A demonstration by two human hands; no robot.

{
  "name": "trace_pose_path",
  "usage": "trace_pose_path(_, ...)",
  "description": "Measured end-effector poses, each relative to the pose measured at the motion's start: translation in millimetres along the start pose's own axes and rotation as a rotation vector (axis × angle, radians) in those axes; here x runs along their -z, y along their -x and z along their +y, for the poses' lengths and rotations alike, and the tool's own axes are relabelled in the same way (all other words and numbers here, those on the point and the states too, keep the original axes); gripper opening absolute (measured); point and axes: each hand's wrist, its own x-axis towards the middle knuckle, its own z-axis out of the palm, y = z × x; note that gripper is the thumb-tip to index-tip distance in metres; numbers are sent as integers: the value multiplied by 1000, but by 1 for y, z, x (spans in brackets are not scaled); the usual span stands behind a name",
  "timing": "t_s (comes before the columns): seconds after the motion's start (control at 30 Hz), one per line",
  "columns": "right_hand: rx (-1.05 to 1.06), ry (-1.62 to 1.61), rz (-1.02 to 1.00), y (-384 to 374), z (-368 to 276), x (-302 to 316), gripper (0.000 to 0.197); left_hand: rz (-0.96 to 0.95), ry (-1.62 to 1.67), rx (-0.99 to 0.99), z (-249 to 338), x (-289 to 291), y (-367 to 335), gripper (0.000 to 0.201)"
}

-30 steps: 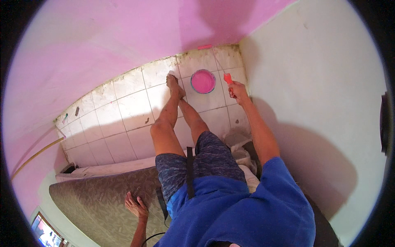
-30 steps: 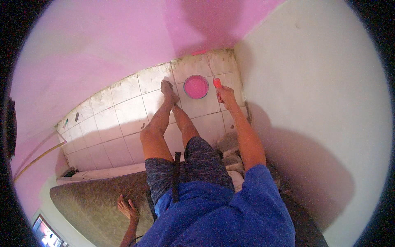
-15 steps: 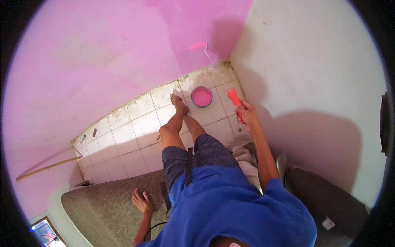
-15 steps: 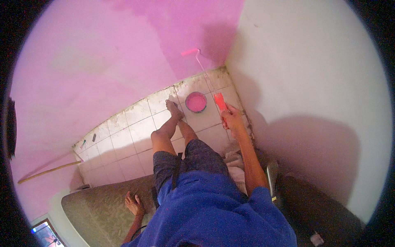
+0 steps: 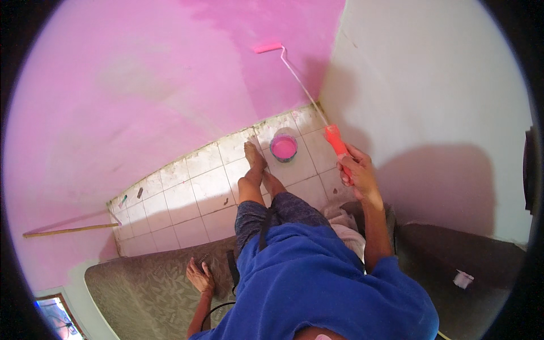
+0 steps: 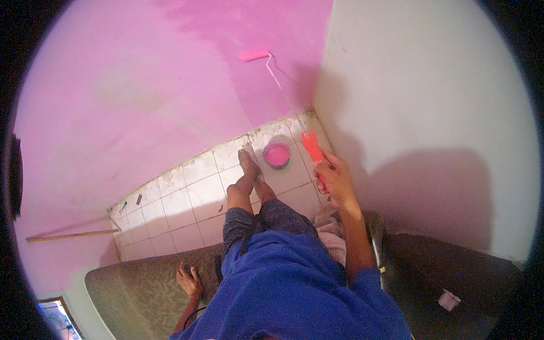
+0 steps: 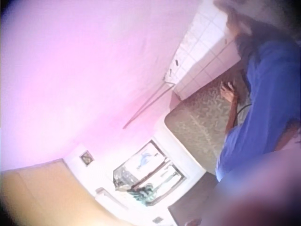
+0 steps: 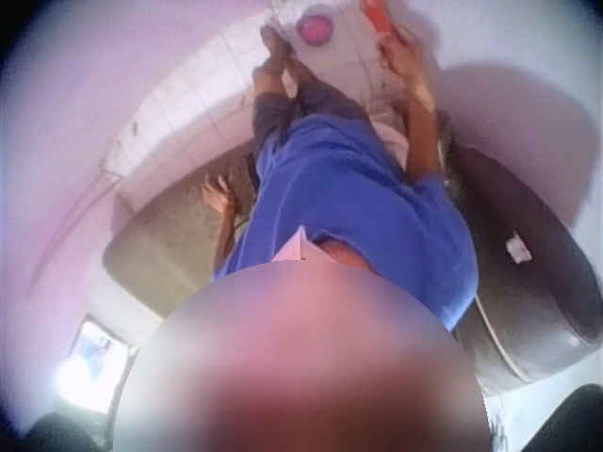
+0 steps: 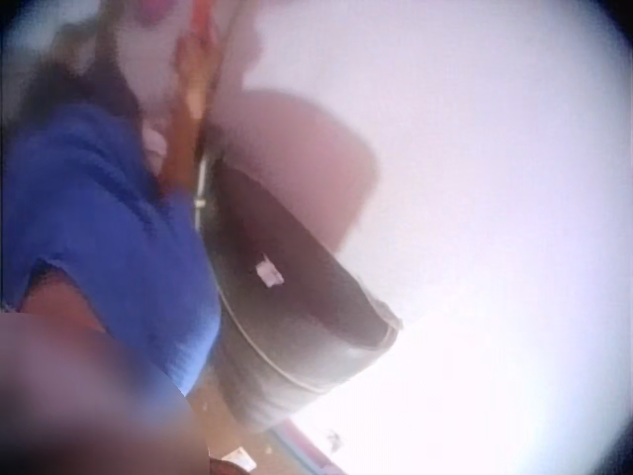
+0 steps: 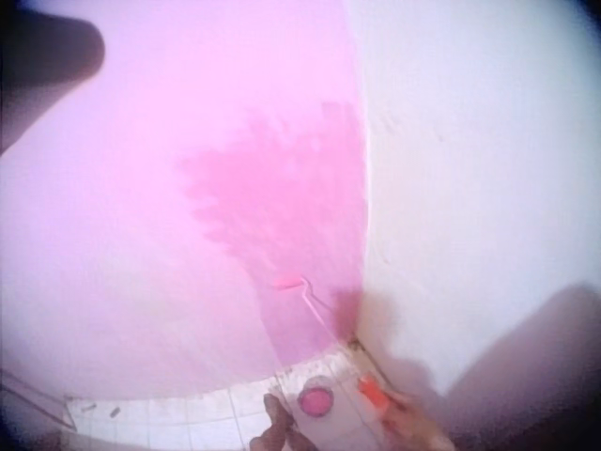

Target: The person paints a wall pink using a paint roller and a small bucket of paint. They repeatedly dip the roller into the bucket and apply paint to the wall in vertical strokes.

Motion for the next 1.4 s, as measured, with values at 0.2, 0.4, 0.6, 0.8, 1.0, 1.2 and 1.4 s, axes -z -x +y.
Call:
trace_pose_path(0.2,19,28,-35,8,-8,-4,41,-50,12,36,0,6,-3,46)
trace_pose_path(0.4,-6,51,-28,12,-14,-35,48,6,34,11,-7,-6,9,46)
trace_pose_path(0.6,-44,84,-35,14,-10,-36,43,-40,32,32,2,8,-3,47)
trace_pose_path(0.8,-208,168,-13,5,49,-20,30,-32,31,-1,4,5,-10,44)
trace_pose_path(1.0,-366,302,4,-2,112,10,23,-9,8,-7,-6,2,-4,44)
trace_pose_path(1.2,-438,453,60,-12,151,25,15,-25,6,4,5,7,-5,44)
trace_pose_path(1.4,-450,714,36,-60,225,64,37,-25,9,18,-6,3,-3,45)
